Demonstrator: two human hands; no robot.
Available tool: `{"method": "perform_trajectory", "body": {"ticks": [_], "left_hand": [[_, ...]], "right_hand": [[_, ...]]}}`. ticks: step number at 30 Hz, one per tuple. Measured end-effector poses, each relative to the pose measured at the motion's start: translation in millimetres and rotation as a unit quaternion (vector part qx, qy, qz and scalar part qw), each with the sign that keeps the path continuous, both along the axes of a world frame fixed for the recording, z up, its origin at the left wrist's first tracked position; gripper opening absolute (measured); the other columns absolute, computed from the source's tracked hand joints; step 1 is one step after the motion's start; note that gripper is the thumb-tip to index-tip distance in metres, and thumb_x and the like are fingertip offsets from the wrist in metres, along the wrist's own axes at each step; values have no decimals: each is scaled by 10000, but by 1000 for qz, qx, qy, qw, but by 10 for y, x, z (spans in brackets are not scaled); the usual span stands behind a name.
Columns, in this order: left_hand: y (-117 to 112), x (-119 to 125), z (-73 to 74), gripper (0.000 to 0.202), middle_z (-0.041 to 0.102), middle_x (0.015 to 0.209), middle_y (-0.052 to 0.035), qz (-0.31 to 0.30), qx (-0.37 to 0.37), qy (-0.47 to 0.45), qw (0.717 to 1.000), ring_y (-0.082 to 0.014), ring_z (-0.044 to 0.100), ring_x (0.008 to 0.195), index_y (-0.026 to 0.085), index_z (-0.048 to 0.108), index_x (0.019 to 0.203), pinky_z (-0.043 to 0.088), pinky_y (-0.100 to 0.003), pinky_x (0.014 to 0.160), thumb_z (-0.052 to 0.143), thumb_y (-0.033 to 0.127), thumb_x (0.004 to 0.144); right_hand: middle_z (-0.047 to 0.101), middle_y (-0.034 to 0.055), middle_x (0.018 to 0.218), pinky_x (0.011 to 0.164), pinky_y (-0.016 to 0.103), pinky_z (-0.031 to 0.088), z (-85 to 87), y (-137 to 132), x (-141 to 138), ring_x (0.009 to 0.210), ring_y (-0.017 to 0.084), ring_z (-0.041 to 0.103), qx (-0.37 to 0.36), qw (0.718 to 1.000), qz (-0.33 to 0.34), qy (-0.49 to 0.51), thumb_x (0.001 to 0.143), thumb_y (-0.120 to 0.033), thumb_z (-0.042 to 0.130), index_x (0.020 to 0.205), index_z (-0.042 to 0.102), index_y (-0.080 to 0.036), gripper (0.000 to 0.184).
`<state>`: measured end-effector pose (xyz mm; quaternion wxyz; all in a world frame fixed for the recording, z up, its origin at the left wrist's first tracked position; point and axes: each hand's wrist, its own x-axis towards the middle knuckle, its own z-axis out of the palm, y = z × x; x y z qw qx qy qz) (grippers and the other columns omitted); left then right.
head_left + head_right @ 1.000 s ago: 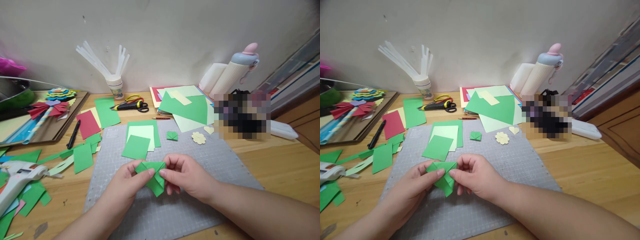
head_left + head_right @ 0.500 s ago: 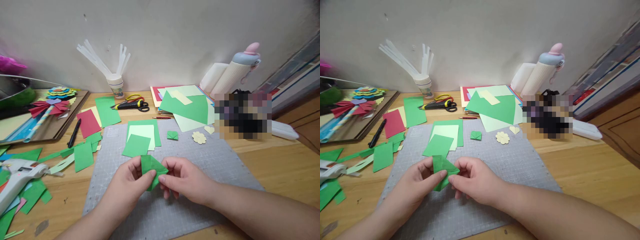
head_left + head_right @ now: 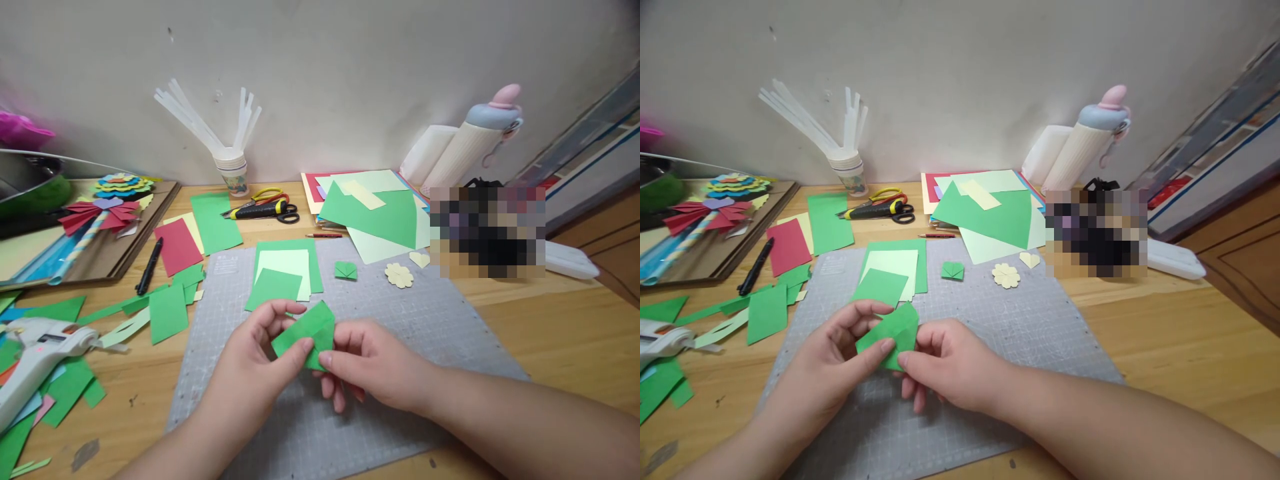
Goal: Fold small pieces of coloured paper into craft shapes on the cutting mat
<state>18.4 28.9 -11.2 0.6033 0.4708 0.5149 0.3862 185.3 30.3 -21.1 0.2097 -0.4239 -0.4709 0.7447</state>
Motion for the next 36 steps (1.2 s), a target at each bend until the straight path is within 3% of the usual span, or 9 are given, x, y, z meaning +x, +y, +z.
{"method": "perform_trajectory", "body": {"ticks": [4, 8, 16, 22, 36], "left_hand": [[-23, -7, -3, 364, 584, 900, 29, 21, 22, -16, 999, -110, 607, 788, 255, 499, 1069, 487, -207, 694, 671, 211, 751], [-28, -4, -9, 213, 560, 893, 48, 9, 47, -32, 998, -89, 591, 736, 254, 513, 923, 478, -197, 661, 650, 196, 770], [-15, 13, 17, 132, 557, 676, 42, -28, 61, 24, 997, -104, 546, 667, 187, 550, 674, 442, -199, 622, 646, 208, 762], [-41, 12, 8, 178, 569, 613, 57, -12, 31, -21, 999, -90, 563, 595, 178, 541, 627, 439, -187, 569, 667, 212, 747], [-55, 36, 36, 220, 584, 552, 51, 21, 8, 10, 1000, -107, 575, 545, 185, 500, 605, 444, -208, 542, 698, 215, 696]], "right_hand": [[604, -10, 590, 369, 158, 302, -14, -2, -3, 412, 60, 538, 13, 999, -44, 13, 782, -369, 565, 697, 527, -149, 238], [612, -7, 602, 367, 163, 306, -23, -10, 1, 416, 66, 542, 28, 996, -82, 21, 775, -386, 584, 715, 538, -149, 249], [612, -1, 630, 390, 158, 320, -23, -53, -10, 448, 61, 549, 38, 998, -54, 16, 805, -377, 574, 728, 554, -142, 248], [612, 3, 624, 383, 155, 307, -31, -44, -5, 441, 57, 541, 19, 998, -49, 18, 788, -411, 585, 718, 551, -140, 282], [630, 25, 601, 369, 175, 302, -8, -49, -1, 422, 68, 537, -12, 999, -39, 25, 773, -499, 545, 633, 544, -140, 386]]}}
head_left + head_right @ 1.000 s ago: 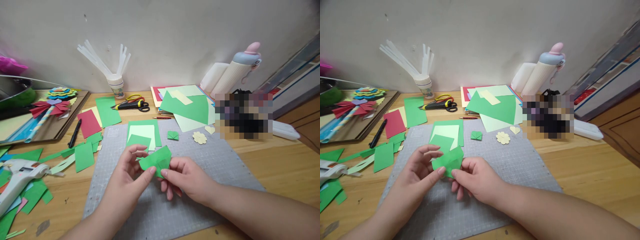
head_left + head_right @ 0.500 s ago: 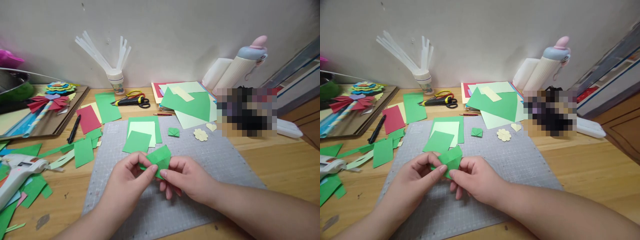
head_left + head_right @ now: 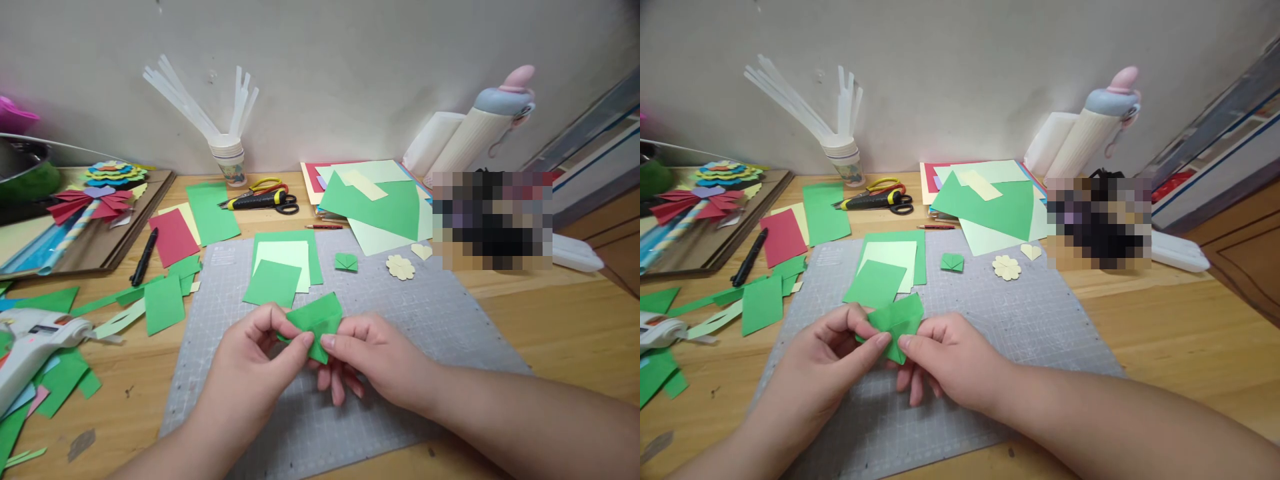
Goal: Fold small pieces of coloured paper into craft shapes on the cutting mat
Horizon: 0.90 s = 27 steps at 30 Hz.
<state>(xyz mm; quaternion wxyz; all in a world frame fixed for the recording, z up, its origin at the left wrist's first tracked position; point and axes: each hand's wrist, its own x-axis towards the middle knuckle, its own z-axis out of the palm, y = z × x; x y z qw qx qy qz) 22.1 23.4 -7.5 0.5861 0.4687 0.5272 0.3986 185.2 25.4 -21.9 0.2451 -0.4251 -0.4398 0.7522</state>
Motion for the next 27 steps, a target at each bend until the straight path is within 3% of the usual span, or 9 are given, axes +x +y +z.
{"method": "perform_trajectory", "body": {"ticks": [17, 20, 24, 27], "left_hand": [[-23, 15, 21, 241, 554, 513, 80, -10, -21, -47, 999, -87, 583, 488, 189, 456, 616, 457, -185, 495, 677, 179, 712], [-31, 23, 21, 228, 541, 577, 93, 3, -29, -56, 998, -84, 571, 494, 208, 471, 754, 461, -188, 495, 688, 161, 700], [-16, 21, 14, 451, 586, 744, 62, -30, -67, -93, 993, -130, 623, 556, 264, 432, 1086, 515, -263, 550, 678, 182, 717], [14, -3, 7, 439, 605, 767, 32, -67, -84, -87, 990, -138, 629, 596, 229, 489, 1085, 503, -259, 576, 679, 162, 695]], "right_hand": [[571, 9, 508, 407, 202, 315, 26, -27, -2, 412, 78, 486, 24, 998, 6, -55, 774, -490, 548, 587, 576, -145, 393], [584, 14, 538, 412, 198, 324, 46, -29, -5, 434, 79, 506, 22, 998, 4, -59, 770, -457, 561, 582, 572, -146, 364], [584, 12, 576, 432, 190, 354, 50, -31, 0, 468, 78, 531, 36, 997, 13, -64, 778, -358, 553, 591, 573, -142, 286], [579, 3, 576, 439, 183, 365, 26, -36, 16, 477, 76, 532, 50, 996, 28, -70, 768, -273, 530, 587, 569, -147, 224]]}}
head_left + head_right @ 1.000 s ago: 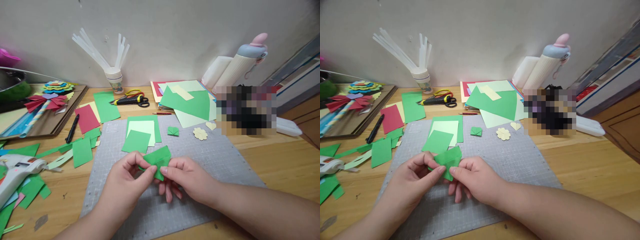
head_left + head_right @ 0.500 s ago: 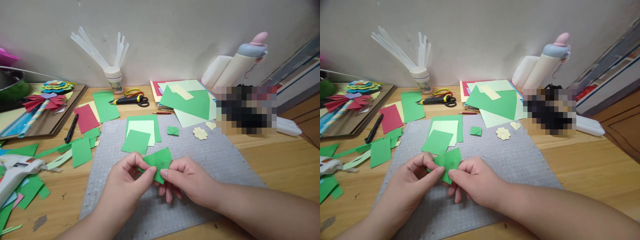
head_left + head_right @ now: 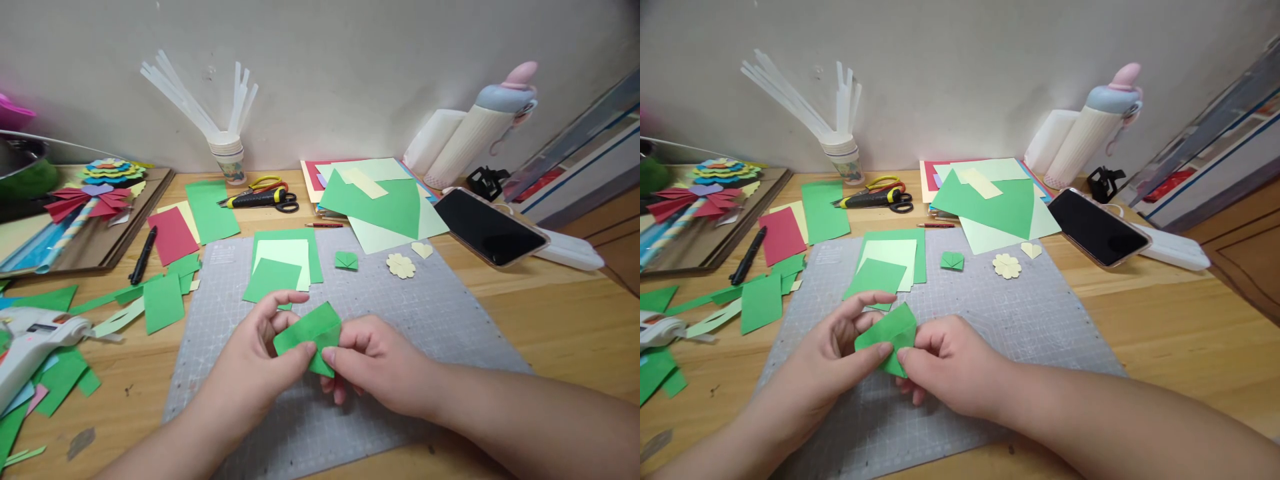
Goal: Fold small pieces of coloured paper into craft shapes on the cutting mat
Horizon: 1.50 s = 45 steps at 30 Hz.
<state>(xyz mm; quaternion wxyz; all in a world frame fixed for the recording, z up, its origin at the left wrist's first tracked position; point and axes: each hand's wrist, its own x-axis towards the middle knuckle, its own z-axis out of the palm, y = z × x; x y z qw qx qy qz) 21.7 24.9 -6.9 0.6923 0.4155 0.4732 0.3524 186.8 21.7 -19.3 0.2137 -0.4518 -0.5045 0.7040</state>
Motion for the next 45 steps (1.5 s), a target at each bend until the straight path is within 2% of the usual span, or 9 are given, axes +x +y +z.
{"method": "perform_trajectory", "body": {"ticks": [5, 7, 12, 15, 21, 30, 35, 42, 45], "left_hand": [[38, -45, 4, 80, 660, 701, 3, -106, 1, 5, 994, -138, 628, 652, 170, 606, 749, 489, -241, 638, 641, 115, 702], [48, -47, 17, 56, 670, 657, 2, -130, -7, -9, 991, -143, 631, 627, 169, 597, 691, 490, -254, 642, 631, 141, 725], [66, -30, 36, 156, 609, 574, 36, -15, 16, -6, 1000, -112, 566, 563, 177, 561, 593, 448, -221, 588, 692, 185, 677], [63, -36, 18, 163, 608, 602, 24, 27, 28, 20, 999, -121, 547, 587, 177, 574, 610, 438, -232, 599, 714, 236, 666], [48, -49, -29, 196, 623, 642, 7, 53, 38, 37, 997, -135, 542, 612, 174, 566, 643, 430, -249, 618, 723, 288, 667], [9, -32, -51, 187, 610, 641, 22, 47, 55, 38, 997, -119, 526, 632, 176, 546, 634, 425, -229, 622, 696, 255, 713], [11, -22, -49, 193, 580, 616, 25, 38, 51, 55, 996, -113, 503, 600, 171, 537, 631, 404, -220, 579, 696, 259, 694], [43, -19, -31, 256, 486, 538, 72, 1, 34, 97, 995, -92, 451, 534, 192, 448, 617, 352, -197, 523, 693, 245, 669], [37, -23, -75, 184, 572, 649, 50, -28, 57, 131, 989, -115, 520, 619, 196, 518, 733, 392, -214, 580, 688, 211, 664]], "right_hand": [[570, 6, 561, 449, 190, 373, -4, 7, 23, 486, 85, 532, 13, 999, 38, -3, 741, -228, 508, 566, 562, -149, 199], [562, 5, 564, 456, 193, 378, 14, 17, 30, 489, 84, 527, 22, 999, 36, 0, 763, -252, 501, 568, 549, -151, 224], [526, -23, 640, 509, 210, 418, 11, 24, 37, 541, 86, 531, 59, 997, -16, 50, 807, -358, 571, 692, 526, -167, 227], [521, -35, 645, 542, 221, 432, -21, 17, 24, 557, 86, 524, 66, 995, -40, 62, 786, -358, 639, 737, 534, -173, 218], [572, -25, 612, 426, 185, 348, 1, 34, -2, 495, 80, 546, 22, 995, -87, 50, 725, -406, 694, 656, 522, -165, 304], [616, -7, 593, 466, 196, 388, 48, 29, 21, 473, 79, 574, -13, 994, -88, 65, 709, -472, 684, 616, 539, -155, 361], [605, -9, 539, 420, 181, 354, 24, 62, 59, 420, 73, 551, -37, 993, -75, 79, 674, -488, 711, 592, 544, -146, 389], [550, -49, 539, 444, 189, 422, -47, 113, 36, 440, 72, 535, 34, 988, -113, 97, 758, -411, 661, 669, 514, -165, 300], [541, -44, 557, 474, 198, 439, -66, 97, 33, 470, 71, 519, 67, 987, -108, 102, 779, -351, 648, 682, 529, -160, 245]]}}
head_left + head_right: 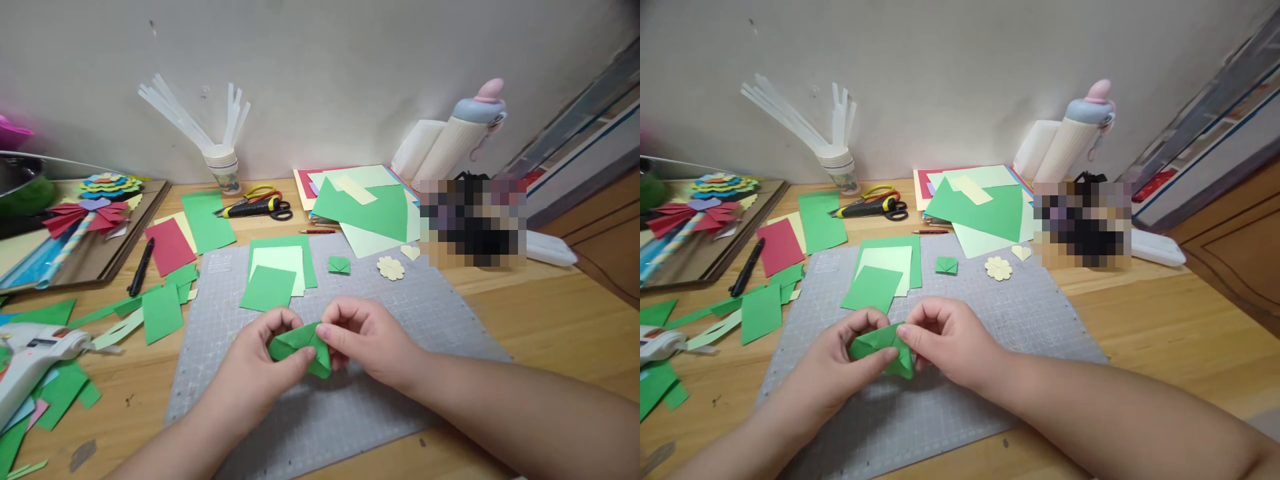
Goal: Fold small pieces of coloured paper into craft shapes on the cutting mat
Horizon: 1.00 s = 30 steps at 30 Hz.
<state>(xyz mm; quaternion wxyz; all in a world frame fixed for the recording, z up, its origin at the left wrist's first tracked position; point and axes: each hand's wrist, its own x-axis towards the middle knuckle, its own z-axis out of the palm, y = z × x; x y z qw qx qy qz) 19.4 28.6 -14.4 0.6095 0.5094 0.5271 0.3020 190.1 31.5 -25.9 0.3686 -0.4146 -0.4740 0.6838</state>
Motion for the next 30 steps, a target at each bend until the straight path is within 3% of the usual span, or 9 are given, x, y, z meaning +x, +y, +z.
{"method": "perform_trajectory", "body": {"ticks": [4, 9, 14, 20, 30], "left_hand": [[-15, -12, -61, 272, 619, 800, 20, -10, 9, -5, 1000, -140, 569, 707, 223, 553, 943, 420, -244, 628, 674, 220, 699], [-25, -16, -46, 235, 617, 830, 6, -12, 33, 5, 999, -161, 578, 795, 220, 570, 906, 440, -264, 691, 677, 208, 697], [-41, 2, -38, 226, 591, 724, 23, -58, 3, 0, 998, -152, 554, 713, 210, 570, 893, 426, -264, 650, 669, 187, 692], [-17, 8, -57, 249, 591, 777, 16, -4, 9, -18, 1000, -148, 540, 751, 215, 575, 930, 421, -251, 664, 675, 209, 701], [-30, -3, -84, 263, 594, 852, 5, 49, 24, -19, 998, -164, 534, 845, 230, 603, 909, 450, -243, 705, 700, 198, 667]], "right_hand": [[527, -38, 581, 486, 192, 399, -7, -29, 14, 507, 70, 495, 52, 998, 4, -20, 800, -271, 624, 692, 535, -158, 179], [503, -35, 630, 505, 206, 377, 20, -30, 43, 540, 77, 461, 85, 996, 5, -31, 833, -249, 567, 736, 541, -163, 132], [464, -40, 588, 504, 217, 328, 46, -31, 56, 542, 86, 407, 126, 989, 33, -72, 819, -187, 539, 667, 517, -161, 156], [446, -41, 614, 515, 231, 328, 13, 12, 51, 559, 98, 402, 87, 992, 56, -69, 849, -254, 519, 724, 492, -171, 152], [419, -44, 608, 547, 238, 325, 36, 42, 82, 583, 107, 385, 142, 975, 75, -153, 877, -256, 477, 697, 457, -180, 196]]}}
